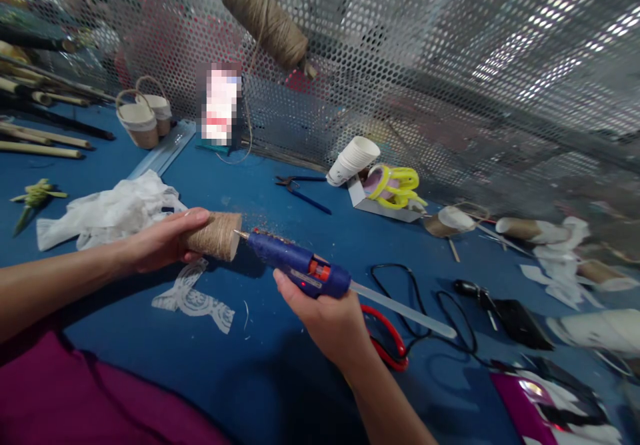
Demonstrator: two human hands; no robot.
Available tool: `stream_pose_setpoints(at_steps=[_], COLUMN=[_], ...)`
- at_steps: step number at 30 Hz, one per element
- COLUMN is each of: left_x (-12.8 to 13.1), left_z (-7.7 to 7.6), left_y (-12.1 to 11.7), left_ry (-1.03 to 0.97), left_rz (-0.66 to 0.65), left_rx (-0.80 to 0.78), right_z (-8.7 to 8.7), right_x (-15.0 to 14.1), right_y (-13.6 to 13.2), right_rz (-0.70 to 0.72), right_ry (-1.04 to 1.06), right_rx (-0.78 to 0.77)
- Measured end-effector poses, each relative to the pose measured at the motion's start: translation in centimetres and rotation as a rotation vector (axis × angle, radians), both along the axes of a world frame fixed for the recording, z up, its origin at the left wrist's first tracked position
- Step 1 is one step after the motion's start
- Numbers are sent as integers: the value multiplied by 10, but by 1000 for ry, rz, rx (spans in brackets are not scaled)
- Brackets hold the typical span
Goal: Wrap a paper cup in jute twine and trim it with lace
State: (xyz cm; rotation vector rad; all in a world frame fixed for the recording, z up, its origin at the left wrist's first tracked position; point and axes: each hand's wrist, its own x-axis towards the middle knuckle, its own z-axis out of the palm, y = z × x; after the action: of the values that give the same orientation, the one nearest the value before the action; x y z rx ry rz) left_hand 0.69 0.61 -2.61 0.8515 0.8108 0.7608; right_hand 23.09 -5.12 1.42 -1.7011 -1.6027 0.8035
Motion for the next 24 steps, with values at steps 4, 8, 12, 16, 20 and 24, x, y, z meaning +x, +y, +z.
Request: stream_pose_setpoints(at_steps=[4,8,12,16,20,24], left_x=[0,1,2,1,1,1], left_z=[0,0,0,-2,-3,-3], left_y=[0,1,0,-1,0,1], left_ry=[4,-3,-12,6,-18,-19], left_rz=[-4,0,-9,3,-3,-28], left_rx=[10,16,7,2,13,24], right_z=[1,-1,-10,-15,-11,-6], right_x=[-1,1,12,19,11,4], right_y=[0,1,4,6,4,0], right_rz=[1,-6,34,74,4,-5], right_ry=[-19,-12,-11,-24,-14,-8], right_rx=[6,47,41,33,57,39])
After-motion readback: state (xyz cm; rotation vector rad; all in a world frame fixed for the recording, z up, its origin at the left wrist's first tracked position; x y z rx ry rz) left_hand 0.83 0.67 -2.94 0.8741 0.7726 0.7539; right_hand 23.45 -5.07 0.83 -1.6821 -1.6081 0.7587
